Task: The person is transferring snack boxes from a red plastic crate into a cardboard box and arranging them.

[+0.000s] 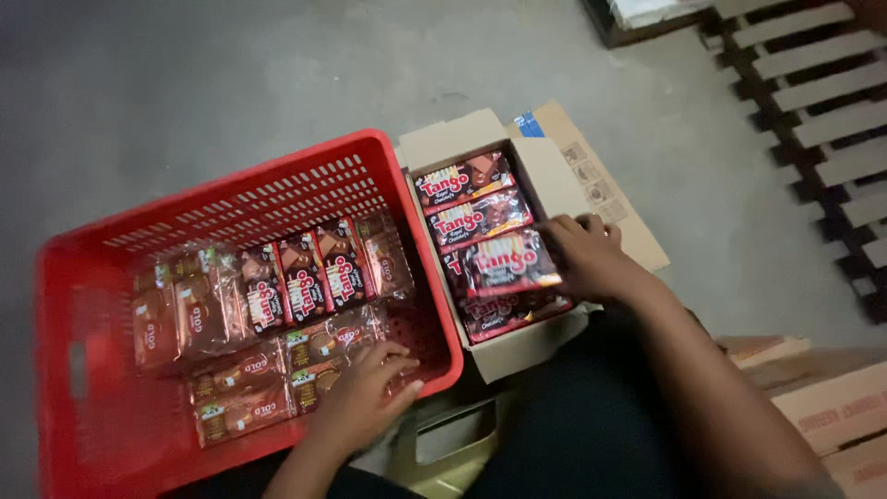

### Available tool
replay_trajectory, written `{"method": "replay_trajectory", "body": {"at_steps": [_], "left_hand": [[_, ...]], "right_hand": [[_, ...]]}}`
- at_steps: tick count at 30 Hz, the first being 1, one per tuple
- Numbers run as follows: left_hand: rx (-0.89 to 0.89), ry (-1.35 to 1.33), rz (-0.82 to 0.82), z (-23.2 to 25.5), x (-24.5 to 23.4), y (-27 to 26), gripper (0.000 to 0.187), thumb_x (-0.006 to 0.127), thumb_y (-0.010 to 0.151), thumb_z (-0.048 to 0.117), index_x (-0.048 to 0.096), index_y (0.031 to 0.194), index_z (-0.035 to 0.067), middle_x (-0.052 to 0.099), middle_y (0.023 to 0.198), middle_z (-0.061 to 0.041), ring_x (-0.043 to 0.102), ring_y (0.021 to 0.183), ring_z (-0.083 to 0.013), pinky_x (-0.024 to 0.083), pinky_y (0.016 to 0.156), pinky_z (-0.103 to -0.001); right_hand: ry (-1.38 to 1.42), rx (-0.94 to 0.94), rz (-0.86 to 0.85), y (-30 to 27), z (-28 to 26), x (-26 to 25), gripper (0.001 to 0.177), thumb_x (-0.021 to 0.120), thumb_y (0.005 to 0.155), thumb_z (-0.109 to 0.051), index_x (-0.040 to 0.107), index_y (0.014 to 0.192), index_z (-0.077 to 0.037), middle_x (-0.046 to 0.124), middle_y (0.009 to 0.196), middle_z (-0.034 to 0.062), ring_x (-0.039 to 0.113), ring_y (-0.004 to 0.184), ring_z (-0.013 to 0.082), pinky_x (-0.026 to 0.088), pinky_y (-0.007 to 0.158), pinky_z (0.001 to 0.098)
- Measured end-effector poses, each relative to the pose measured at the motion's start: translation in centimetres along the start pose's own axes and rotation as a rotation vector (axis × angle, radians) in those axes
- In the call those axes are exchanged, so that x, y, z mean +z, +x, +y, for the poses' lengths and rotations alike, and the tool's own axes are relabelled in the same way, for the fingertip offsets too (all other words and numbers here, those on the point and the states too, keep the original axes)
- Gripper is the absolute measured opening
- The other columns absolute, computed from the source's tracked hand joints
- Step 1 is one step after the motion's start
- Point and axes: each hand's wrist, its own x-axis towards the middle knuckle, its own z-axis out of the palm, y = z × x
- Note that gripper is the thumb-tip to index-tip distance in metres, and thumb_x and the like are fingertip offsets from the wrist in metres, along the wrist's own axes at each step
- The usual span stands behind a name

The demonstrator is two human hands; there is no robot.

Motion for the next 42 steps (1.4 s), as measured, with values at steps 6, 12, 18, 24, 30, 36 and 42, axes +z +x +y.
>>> {"method": "replay_trajectory", "body": {"at_steps": [6,12,18,24,30,36,42], "left_hand": [[0.000,0.053,-0.040,0.3,0.0,0.9,0.044,0.057,0.097,0.048,0.069,0.117,0.011,0.065,0.113,-0.004,0.060,0.105,-0.0215,0.049,0.087,-0.040],[0.143,0.033,0.023,-1.7,1.5,1.4,0.030,0.062,0.092,0.044,0.070,0.089,0.015,0.068,0.093,-0.004,0.062,0.088,-0.0239,0.050,0.071,-0.042],[0.218,-0.020,0.080,-0.8,0.4,1.3,0.021,0.074,0.084,0.031,0.061,0.073,0.017,0.063,0.079,0.000,0.056,0.074,-0.0200,0.041,0.063,-0.040],[0.326,-0.019,0.113,-4.2,3.8,1.6,0.023,0.070,0.088,0.036,0.065,0.076,0.016,0.056,0.076,-0.002,0.052,0.069,-0.0245,0.040,0.057,-0.041],[0.378,0.062,0.113,-7.0,6.3,1.8,0.022,0.074,0.081,0.036,0.069,0.075,0.016,0.060,0.076,-0.002,0.056,0.074,-0.0251,0.043,0.060,-0.039],[0.253,-0.005,0.050,-3.3,2.3,1.2,0.025,0.071,0.089,0.039,0.071,0.089,0.015,0.067,0.089,-0.007,0.060,0.083,-0.0300,0.046,0.065,-0.045],[0.235,-0.073,0.056,-3.0,2.4,0.9,0.025,0.072,0.090,0.036,0.068,0.077,0.015,0.061,0.078,-0.004,0.055,0.076,-0.0246,0.040,0.062,-0.041]], "right_hand": [[0.030,-0.040,-0.022,5.6,-0.7,-0.5,0.113,0.088,0.060,-0.067,0.038,0.152,-0.025,0.044,0.150,0.0063,0.038,0.133,0.0427,0.031,0.099,0.0587],[-0.108,-0.143,-0.066,12.5,1.3,2.3,0.109,0.090,0.070,-0.047,0.029,0.159,-0.029,0.034,0.164,-0.0006,0.032,0.141,0.0387,0.029,0.106,0.0566],[-0.073,-0.230,0.008,14.8,1.3,3.9,0.104,0.086,0.069,-0.042,0.033,0.158,-0.027,0.036,0.163,0.0026,0.020,0.151,0.0462,0.015,0.112,0.0670],[-0.040,-0.361,0.195,15.0,0.9,5.0,0.064,0.068,0.074,-0.038,0.054,0.135,-0.028,0.044,0.157,-0.0005,0.033,0.145,0.0410,0.024,0.106,0.0711],[-0.079,-0.314,0.424,16.6,0.6,7.9,0.067,0.068,0.076,-0.033,0.056,0.141,-0.023,0.044,0.160,0.0041,0.032,0.148,0.0437,0.028,0.104,0.0719],[-0.080,-0.329,0.528,16.6,-0.7,7.1,0.053,0.066,0.091,-0.032,0.059,0.144,-0.026,0.053,0.152,0.0112,0.043,0.138,0.0511,0.033,0.112,0.0651],[-0.089,-0.332,0.598,17.3,-0.9,7.9,0.052,0.067,0.094,-0.027,0.060,0.146,-0.026,0.056,0.152,0.0143,0.046,0.139,0.0545,0.032,0.113,0.0651]]}}
